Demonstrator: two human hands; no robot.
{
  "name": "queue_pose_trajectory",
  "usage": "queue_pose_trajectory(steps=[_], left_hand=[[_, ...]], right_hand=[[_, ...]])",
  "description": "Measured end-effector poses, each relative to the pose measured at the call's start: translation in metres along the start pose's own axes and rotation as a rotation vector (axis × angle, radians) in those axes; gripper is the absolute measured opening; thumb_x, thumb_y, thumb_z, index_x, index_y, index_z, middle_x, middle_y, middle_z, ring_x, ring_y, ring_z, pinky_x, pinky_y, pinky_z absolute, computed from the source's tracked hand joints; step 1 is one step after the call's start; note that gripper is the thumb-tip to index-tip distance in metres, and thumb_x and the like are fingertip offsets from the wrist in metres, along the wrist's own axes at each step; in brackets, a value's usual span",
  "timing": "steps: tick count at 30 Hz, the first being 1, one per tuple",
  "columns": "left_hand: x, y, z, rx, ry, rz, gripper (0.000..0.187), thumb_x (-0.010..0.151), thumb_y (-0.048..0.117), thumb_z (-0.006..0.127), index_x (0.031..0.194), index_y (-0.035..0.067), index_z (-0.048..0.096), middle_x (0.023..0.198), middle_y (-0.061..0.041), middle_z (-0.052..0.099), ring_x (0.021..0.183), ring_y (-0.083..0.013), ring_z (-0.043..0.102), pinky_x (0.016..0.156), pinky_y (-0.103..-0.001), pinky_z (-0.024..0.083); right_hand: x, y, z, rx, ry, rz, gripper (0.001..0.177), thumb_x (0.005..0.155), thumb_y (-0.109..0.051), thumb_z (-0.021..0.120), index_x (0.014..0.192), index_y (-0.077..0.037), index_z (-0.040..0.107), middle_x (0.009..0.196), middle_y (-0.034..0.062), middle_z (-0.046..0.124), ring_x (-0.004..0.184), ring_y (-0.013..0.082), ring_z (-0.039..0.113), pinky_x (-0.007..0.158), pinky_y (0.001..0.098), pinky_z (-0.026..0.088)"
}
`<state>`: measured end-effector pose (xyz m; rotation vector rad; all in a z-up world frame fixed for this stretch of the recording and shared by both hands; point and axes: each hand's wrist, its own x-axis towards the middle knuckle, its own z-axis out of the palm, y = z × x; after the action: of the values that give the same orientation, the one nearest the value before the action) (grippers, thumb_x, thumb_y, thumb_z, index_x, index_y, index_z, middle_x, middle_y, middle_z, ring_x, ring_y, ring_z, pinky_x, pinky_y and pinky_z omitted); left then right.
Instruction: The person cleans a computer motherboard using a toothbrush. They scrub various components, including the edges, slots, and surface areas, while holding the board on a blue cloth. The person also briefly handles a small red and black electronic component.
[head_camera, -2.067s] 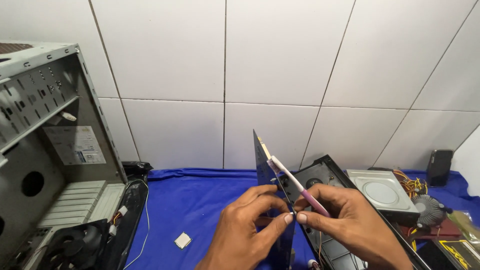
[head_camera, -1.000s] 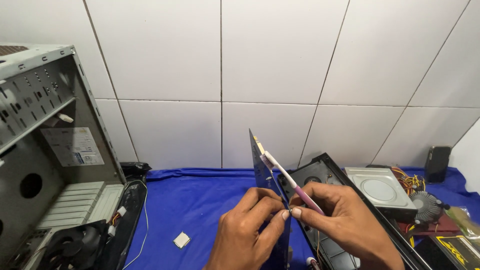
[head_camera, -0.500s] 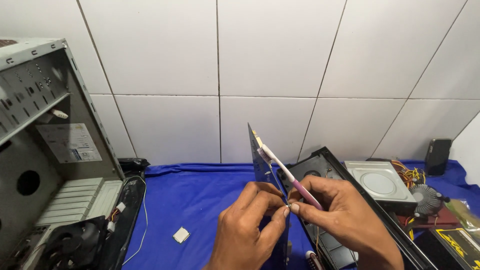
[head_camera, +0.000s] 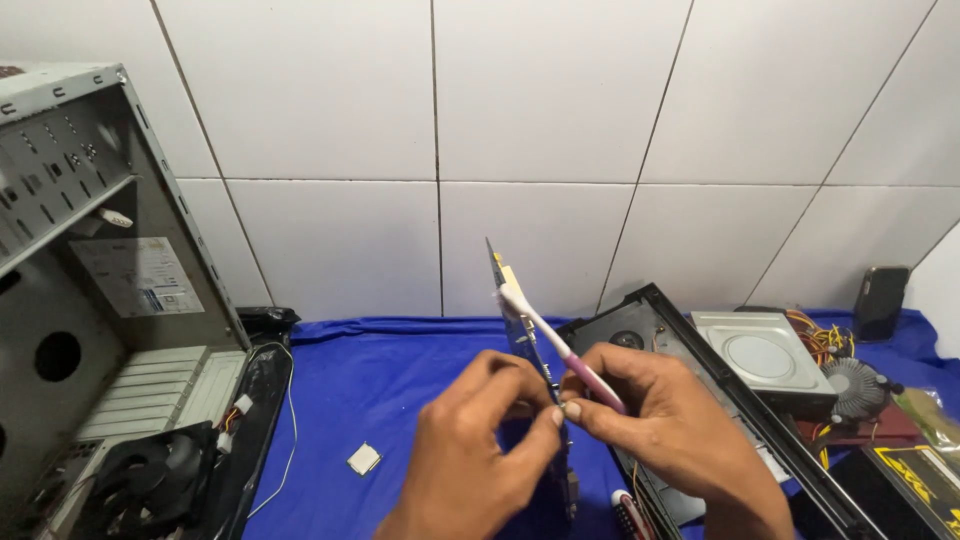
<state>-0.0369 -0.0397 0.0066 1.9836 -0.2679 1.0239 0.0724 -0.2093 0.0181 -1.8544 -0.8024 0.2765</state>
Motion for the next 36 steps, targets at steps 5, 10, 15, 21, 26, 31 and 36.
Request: queue_pose_trajectory(steps=[5, 10, 15, 21, 26, 31, 36], left_hand=[[-0.005, -0.013, -0.036, -0.083, -0.172, -0.261, 0.004, 0.084, 0.012, 0.076, 0.081, 0.012, 0.074, 0.089, 0.002, 0.072, 0.083, -0.0091, 0.073, 0.080, -0.023, 0.063], [-0.016, -0.025, -0.076, 0.079, -0.325, -0.586, 0.008, 0.084, 0.026, 0.080, 0.084, 0.018, 0.081, 0.088, 0.009, 0.080, 0.084, -0.0050, 0.071, 0.074, -0.024, 0.053], [-0.059, -0.060, -0.113, -0.194, -0.310, -0.935, 0.005, 0.088, 0.001, 0.082, 0.088, 0.003, 0.077, 0.082, -0.006, 0.072, 0.079, -0.0143, 0.066, 0.079, -0.027, 0.051], [-0.096, -0.086, -0.131, -0.450, -0.431, -1.244, 0.012, 0.089, 0.007, 0.081, 0.089, -0.003, 0.074, 0.089, -0.017, 0.076, 0.090, -0.0262, 0.077, 0.091, -0.036, 0.058], [-0.143, -0.123, -0.117, -0.723, -0.230, -1.532, 0.009, 0.095, -0.004, 0.075, 0.095, -0.011, 0.069, 0.086, -0.027, 0.072, 0.080, -0.0342, 0.071, 0.079, -0.039, 0.055], [-0.172, -0.142, -0.106, -0.708, -0.104, -1.499, 0.026, 0.098, -0.007, 0.077, 0.079, -0.008, 0.060, 0.067, -0.026, 0.060, 0.055, -0.0307, 0.052, 0.060, -0.041, 0.041], [-0.167, -0.147, -0.091, -0.286, 0.004, -1.357, 0.043, 0.074, -0.013, 0.089, 0.063, 0.000, 0.049, 0.060, -0.015, 0.056, 0.060, -0.0272, 0.065, 0.058, -0.042, 0.064]], right_hand=[[0.000, -0.023, 0.018, -0.068, -0.079, -0.056, 0.007, 0.088, -0.016, 0.082, 0.091, -0.011, 0.077, 0.076, -0.0039, 0.062, 0.066, 0.0075, 0.050, 0.059, 0.0237, 0.040], [-0.005, -0.037, 0.018, -0.360, -0.033, -0.026, 0.018, 0.090, -0.029, 0.072, 0.105, -0.024, 0.081, 0.088, -0.0094, 0.074, 0.064, 0.0084, 0.055, 0.061, 0.0263, 0.042], [-0.017, 0.000, 0.012, -0.619, -0.152, -0.046, 0.016, 0.095, -0.033, 0.066, 0.105, -0.022, 0.071, 0.100, -0.0051, 0.069, 0.091, 0.0148, 0.070, 0.081, 0.0310, 0.051], [-0.060, 0.121, 0.007, -0.912, -0.359, 0.167, 0.015, 0.093, -0.038, 0.068, 0.105, -0.030, 0.072, 0.100, -0.0053, 0.064, 0.095, 0.0216, 0.069, 0.084, 0.0391, 0.054], [-0.091, 0.168, 0.020, -0.946, -0.522, 0.486, 0.011, 0.093, -0.035, 0.070, 0.103, -0.032, 0.074, 0.115, -0.0080, 0.064, 0.106, 0.0115, 0.065, 0.096, 0.0302, 0.054], [-0.113, 0.184, 0.047, -0.993, -0.548, 0.663, 0.025, 0.096, -0.061, 0.065, 0.103, -0.037, 0.070, 0.108, -0.0096, 0.053, 0.109, 0.0063, 0.065, 0.092, 0.0313, 0.050], [-0.111, 0.178, 0.043, -0.895, -0.104, 0.461, 0.028, 0.091, -0.050, 0.061, 0.118, -0.045, 0.062, 0.122, -0.0058, 0.066, 0.106, 0.0240, 0.074, 0.090, 0.0465, 0.060]])
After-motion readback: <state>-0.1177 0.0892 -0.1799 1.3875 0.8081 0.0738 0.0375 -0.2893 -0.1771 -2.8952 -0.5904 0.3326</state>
